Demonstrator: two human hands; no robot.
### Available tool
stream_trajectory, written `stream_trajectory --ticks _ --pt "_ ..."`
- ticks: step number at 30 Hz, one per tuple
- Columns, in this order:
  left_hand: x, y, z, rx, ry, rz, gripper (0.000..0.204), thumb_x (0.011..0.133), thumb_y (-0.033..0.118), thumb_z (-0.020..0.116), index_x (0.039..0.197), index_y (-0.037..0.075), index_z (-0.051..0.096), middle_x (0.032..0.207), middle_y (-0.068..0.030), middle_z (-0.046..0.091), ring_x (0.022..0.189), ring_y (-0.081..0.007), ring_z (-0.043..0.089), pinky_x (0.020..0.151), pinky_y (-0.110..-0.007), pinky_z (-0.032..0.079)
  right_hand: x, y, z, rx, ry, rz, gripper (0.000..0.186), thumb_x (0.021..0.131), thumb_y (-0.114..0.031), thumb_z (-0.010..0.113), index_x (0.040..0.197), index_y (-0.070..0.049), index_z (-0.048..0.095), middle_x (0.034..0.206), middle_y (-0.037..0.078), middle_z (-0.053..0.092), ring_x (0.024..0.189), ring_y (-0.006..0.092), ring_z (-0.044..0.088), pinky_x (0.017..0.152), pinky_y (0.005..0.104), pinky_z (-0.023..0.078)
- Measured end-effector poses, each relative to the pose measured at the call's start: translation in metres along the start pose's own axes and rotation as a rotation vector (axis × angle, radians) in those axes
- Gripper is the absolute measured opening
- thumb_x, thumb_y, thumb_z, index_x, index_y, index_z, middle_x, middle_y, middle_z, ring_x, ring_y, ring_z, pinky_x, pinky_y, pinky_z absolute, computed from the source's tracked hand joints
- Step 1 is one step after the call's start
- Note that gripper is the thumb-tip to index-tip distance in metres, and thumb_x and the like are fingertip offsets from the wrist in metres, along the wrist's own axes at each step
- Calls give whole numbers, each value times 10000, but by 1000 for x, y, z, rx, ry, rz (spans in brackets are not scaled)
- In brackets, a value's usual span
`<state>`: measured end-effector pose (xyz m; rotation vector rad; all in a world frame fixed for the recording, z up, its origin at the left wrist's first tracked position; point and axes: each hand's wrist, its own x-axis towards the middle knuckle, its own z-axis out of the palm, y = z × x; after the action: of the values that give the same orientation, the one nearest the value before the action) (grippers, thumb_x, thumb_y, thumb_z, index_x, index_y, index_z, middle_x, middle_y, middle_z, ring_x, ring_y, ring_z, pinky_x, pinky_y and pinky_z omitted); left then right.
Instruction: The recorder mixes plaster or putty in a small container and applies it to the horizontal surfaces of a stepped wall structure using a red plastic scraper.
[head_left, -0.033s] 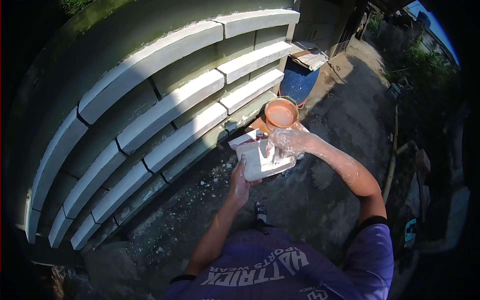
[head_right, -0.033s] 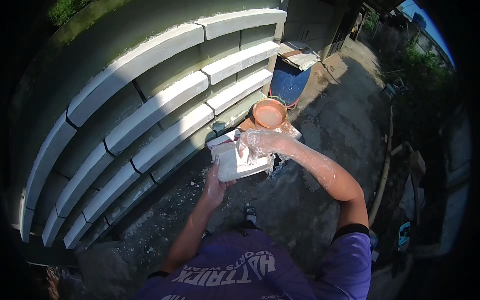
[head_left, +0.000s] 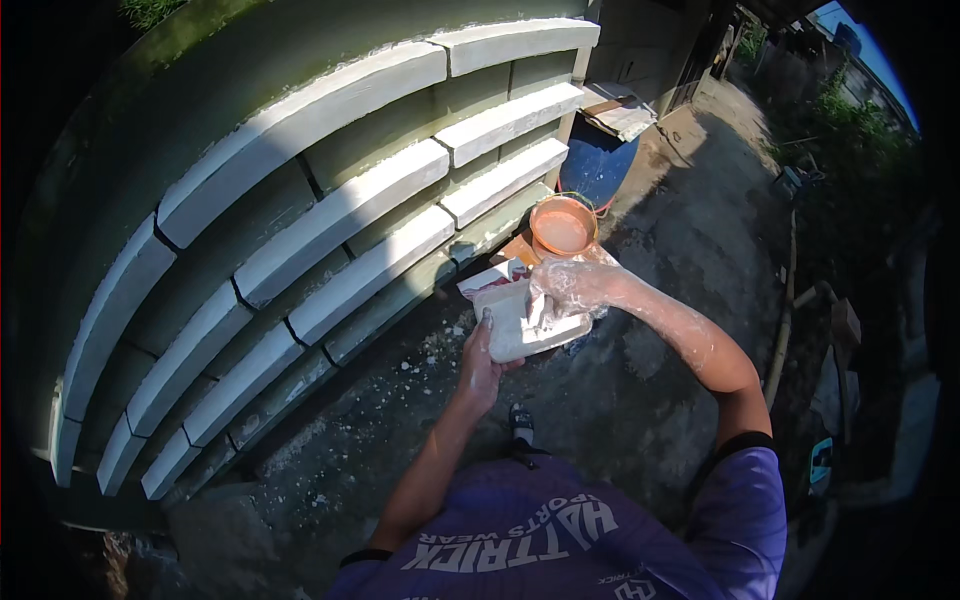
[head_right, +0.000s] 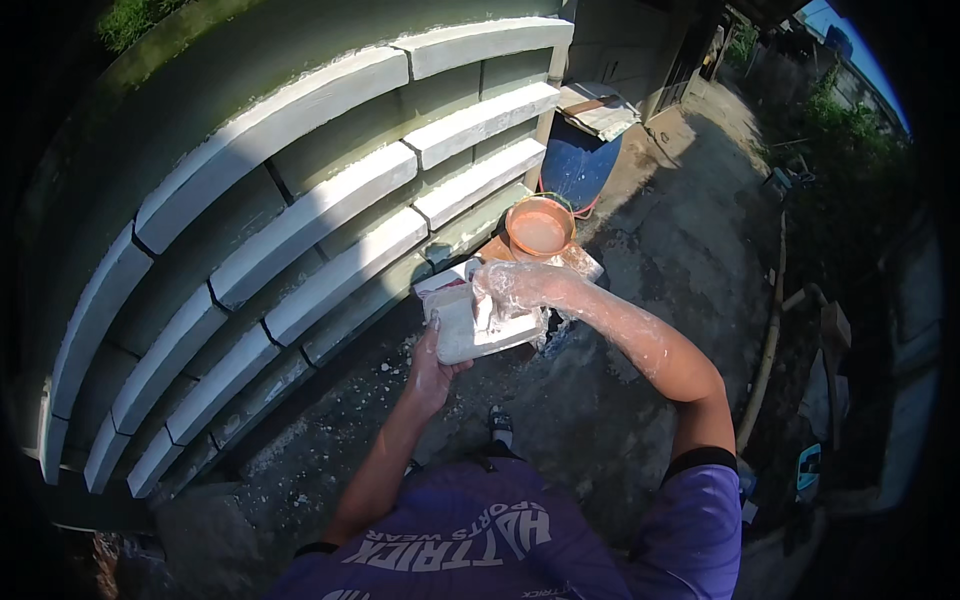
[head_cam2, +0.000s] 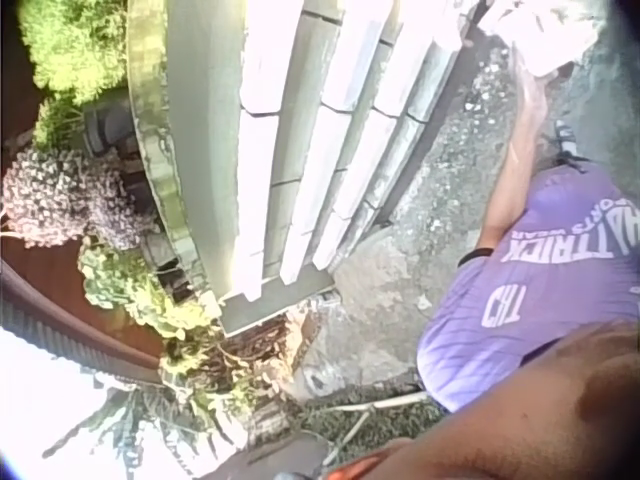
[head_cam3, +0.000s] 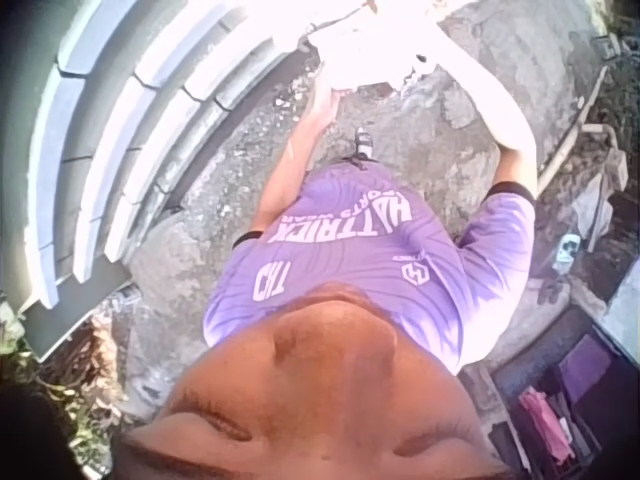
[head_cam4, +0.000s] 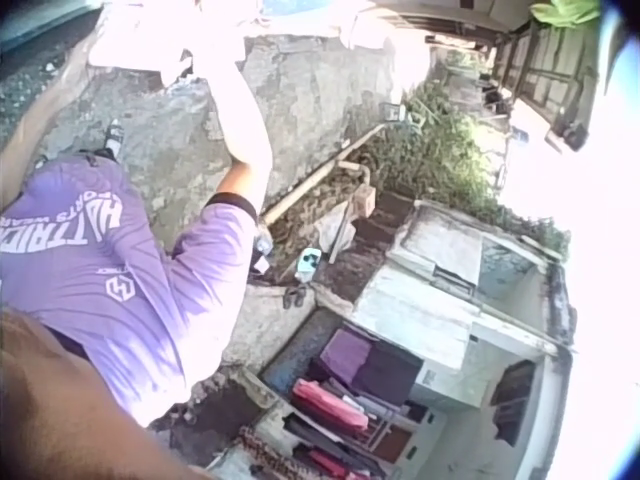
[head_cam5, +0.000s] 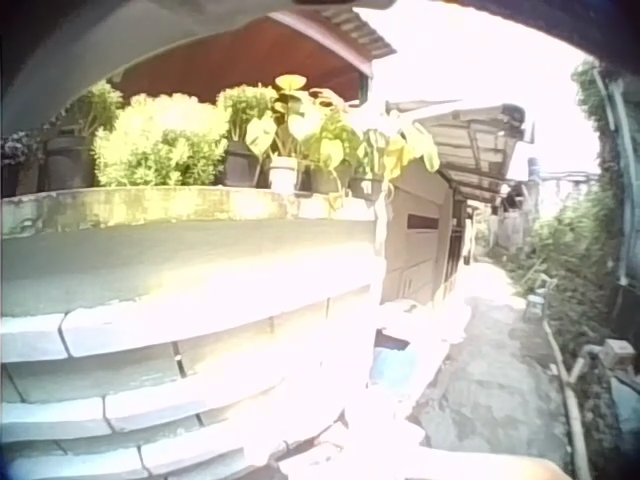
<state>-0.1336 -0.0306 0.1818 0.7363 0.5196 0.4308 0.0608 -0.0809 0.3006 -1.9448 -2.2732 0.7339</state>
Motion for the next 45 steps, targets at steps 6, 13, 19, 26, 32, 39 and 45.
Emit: stream_trajectory --ticks 6,13,19,26,32,39,45 --pt "-4 4 0 -4 -8 -11 510 954 471 393 1217 40 465 1024 -85 614 800 -150 626 596 -275 536 23 -9 9 3 112 -96 331 675 -127 714 921 -13 524 873 169 532 882 353 550 765 440 443" --pt "-7 12 -2 -19 71 -7 498 961 458 383 1207 34 467 998 -84 619 762 -149 622 585 -279 527 22 -18 -3 -48 21 76 317 716 -72 643 1016 0 569 972 198 569 961 354 576 800 412 474" --pt "-6 10 -8 -35 45 -15 507 961 465 378 1204 29 465 986 -74 624 758 -142 621 594 -277 529 35 -23 1 -45 94 -76 391 702 -99 666 1064 -26 539 1017 185 570 989 347 570 805 426 466" --pt "-5 8 -12 -26 29 -31 521 958 452 383 1281 46 423 1093 -91 603 847 -173 637 598 -282 545 23 -38 -6 107 74 -17 363 704 -26 595 1062 -20 543 1032 192 543 1022 353 544 834 413 452" --pt "-5 6 -15 -28 31 -24 510 959 446 385 1266 43 431 1071 -92 609 834 -171 636 594 -281 542 23 -37 -1 7 158 36 406 722 -64 642 1110 -27 529 1068 178 587 989 313 579 822 425 452" --pt "-7 9 -14 -40 21 -3 519 947 467 406 1239 40 449 1046 -97 613 812 -167 632 580 -274 533 14 -27 13 36 188 -57 275 759 -34 574 1026 23 541 972 187 534 970 359 553 812 427 450" --pt "-12 12 -14 -35 19 3 510 958 469 383 1224 39 452 1011 -79 623 769 -138 626 578 -257 526 5 -32 31 -78 683 -78 304 705 17 645 1003 34 586 975 207 583 961 347 545 844 393 448"
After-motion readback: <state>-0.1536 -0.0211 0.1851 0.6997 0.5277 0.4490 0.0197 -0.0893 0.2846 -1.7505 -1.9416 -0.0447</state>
